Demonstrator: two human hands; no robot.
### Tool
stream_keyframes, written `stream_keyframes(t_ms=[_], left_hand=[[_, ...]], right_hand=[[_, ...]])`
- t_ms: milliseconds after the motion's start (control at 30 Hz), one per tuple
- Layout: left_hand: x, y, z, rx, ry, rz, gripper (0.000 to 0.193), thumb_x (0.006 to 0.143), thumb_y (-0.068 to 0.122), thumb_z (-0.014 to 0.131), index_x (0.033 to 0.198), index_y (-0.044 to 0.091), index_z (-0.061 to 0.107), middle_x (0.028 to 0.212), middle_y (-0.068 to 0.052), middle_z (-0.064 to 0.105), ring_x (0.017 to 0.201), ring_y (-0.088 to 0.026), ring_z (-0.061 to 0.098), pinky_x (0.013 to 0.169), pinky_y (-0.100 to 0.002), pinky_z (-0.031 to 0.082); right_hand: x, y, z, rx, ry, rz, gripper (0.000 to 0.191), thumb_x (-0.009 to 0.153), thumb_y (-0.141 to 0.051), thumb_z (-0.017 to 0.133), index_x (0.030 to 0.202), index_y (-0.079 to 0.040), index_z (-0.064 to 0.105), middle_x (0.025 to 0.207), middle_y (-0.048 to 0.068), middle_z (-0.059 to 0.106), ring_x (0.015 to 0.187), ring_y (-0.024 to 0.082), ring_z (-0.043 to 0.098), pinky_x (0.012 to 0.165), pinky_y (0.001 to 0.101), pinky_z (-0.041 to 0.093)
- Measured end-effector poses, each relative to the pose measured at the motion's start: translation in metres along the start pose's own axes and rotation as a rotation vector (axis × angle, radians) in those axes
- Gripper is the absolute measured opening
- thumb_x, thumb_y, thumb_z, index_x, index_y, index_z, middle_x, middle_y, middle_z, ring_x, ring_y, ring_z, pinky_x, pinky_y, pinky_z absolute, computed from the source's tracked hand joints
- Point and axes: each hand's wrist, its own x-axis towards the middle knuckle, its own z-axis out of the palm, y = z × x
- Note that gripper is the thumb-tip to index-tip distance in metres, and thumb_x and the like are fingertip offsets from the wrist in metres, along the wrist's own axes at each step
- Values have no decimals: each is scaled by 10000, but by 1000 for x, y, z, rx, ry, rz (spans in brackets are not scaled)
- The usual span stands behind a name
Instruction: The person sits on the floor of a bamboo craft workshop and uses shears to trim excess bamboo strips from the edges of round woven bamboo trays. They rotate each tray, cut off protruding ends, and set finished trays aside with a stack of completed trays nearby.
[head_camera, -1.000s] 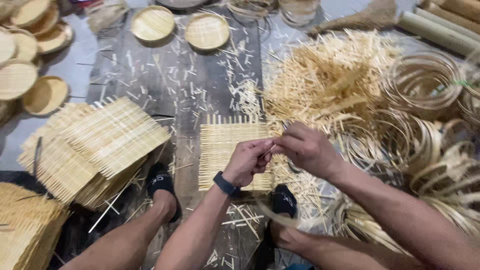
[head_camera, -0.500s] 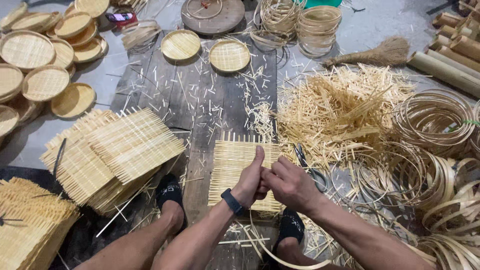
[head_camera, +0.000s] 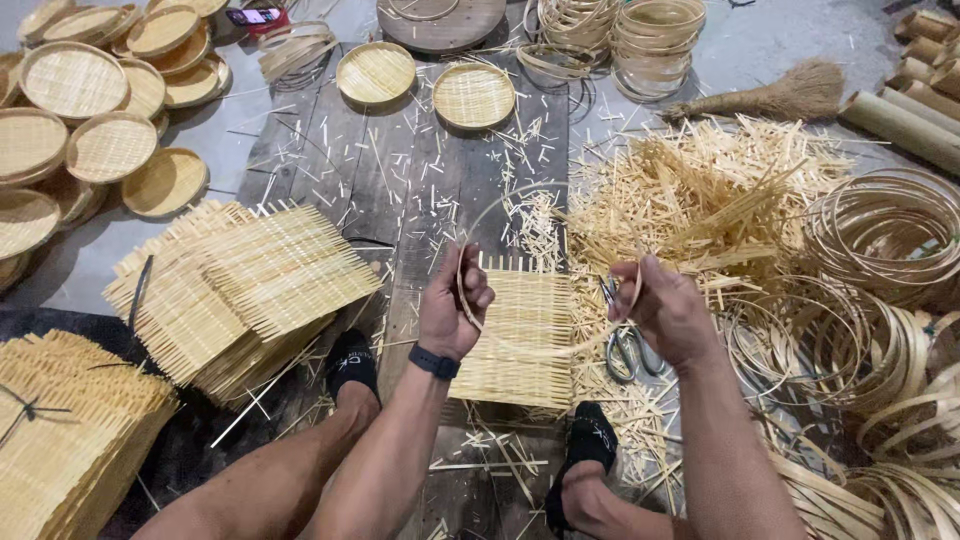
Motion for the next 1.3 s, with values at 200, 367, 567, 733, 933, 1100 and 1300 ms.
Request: stream_keyframes(t_ms=[200,367,567,733,933,1100,1300], left_hand=[[-4,17,1,462,117,-243,308,1015,290,606,926,9,694,609,33,523,509,-78,432,447,-235,328],[0,20,-2,175,115,-150,294,990,283,648,750,117,609,528,75,457,404,-34,346,340,-206,228],[-2,25,-16,348,95,-262,334,985,289,592,723,81,581,531,17,444,427,-101,362,391,-261,273],[-2,16,-30,327,127,-261,402,983,268,650,632,127,512,477,60,359,369,-70,263,322,-239,181],[-1,8,-60,289,153,-262,414,983,276,661,627,124,514,482,54,369,379,-68,273,331,-235,185],[2,2,-80,242,150,-343,415,987,269,670,627,133,513,478,56,377,379,-68,285,328,-230,192],[2,-4,-88,307,171,-290,380,1001,329,660,727,71,611,504,41,416,407,-67,332,361,-227,238]], right_hand=[[7,45,-14,92,-145,39,410,1070,-332,617,1060,66,715,643,-24,475,554,107,414,498,262,352],[2,57,2,297,-142,76,472,1017,-403,527,1070,27,712,630,5,485,571,122,449,530,265,410],[-3,69,7,372,-196,55,437,1086,-356,544,1079,53,700,612,-56,361,535,62,334,452,204,290],[0,72,-2,344,-281,107,395,1092,-319,557,965,34,679,571,-57,335,478,58,304,416,203,270],[5,93,-5,361,-190,194,424,1060,-362,530,780,-47,574,580,-33,351,495,84,329,439,229,284],[12,100,-13,254,-113,185,465,1061,-382,616,688,-162,446,562,-61,319,452,62,321,393,220,268],[14,101,-18,81,-80,263,399,987,-397,582,850,-34,675,600,-15,460,506,100,428,470,248,363]])
